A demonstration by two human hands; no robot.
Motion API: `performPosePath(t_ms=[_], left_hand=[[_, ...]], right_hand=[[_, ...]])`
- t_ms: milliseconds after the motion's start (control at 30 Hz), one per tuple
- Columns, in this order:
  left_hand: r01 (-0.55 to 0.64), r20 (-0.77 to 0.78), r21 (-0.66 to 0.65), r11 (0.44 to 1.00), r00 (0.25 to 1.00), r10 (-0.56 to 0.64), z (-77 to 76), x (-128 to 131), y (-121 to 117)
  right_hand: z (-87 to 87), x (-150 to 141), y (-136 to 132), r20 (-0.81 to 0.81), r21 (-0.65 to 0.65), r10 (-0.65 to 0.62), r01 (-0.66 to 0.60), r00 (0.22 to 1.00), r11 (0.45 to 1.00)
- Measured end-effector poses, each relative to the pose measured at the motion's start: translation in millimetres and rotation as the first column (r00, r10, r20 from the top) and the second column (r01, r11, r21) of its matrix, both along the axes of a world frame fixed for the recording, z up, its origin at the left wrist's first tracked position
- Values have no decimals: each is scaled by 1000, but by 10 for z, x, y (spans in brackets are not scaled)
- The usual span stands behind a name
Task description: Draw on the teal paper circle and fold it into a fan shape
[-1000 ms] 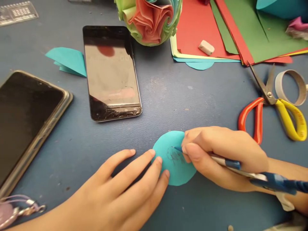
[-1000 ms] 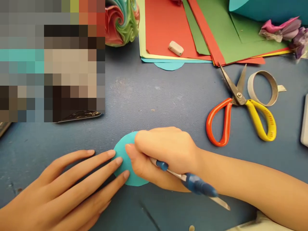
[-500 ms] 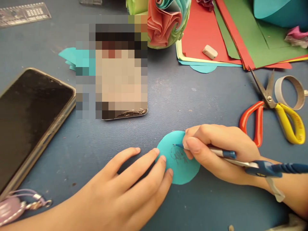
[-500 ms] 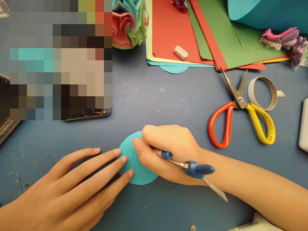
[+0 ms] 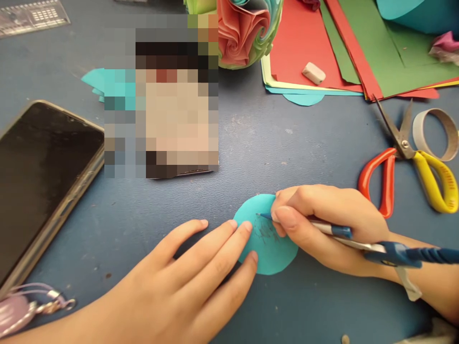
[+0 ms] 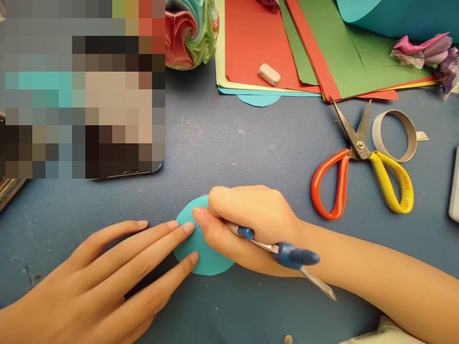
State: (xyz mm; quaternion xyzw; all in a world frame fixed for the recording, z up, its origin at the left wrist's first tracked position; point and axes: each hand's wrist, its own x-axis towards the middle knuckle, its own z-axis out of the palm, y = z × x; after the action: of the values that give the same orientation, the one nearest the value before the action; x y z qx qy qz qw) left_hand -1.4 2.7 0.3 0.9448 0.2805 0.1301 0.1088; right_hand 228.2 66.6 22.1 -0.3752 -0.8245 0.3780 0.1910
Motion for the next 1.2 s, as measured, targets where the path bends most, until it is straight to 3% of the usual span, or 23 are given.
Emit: performPosePath(t_ms=[300,633,1200], left_hand=[[-15,-69,5,1000,998,15,51,46,21],[-32,-59,-31,999,998,30,76,46,7],[-43,-46,-21,999,998,42,61,37,1]], right_hand=[[21,8,4,8,-13,-4,4,1000,1000],[-15,3,-10,-69,-1,-8,8,998,1000],[1,1,15,-30,0,9,-9,1000,1000]])
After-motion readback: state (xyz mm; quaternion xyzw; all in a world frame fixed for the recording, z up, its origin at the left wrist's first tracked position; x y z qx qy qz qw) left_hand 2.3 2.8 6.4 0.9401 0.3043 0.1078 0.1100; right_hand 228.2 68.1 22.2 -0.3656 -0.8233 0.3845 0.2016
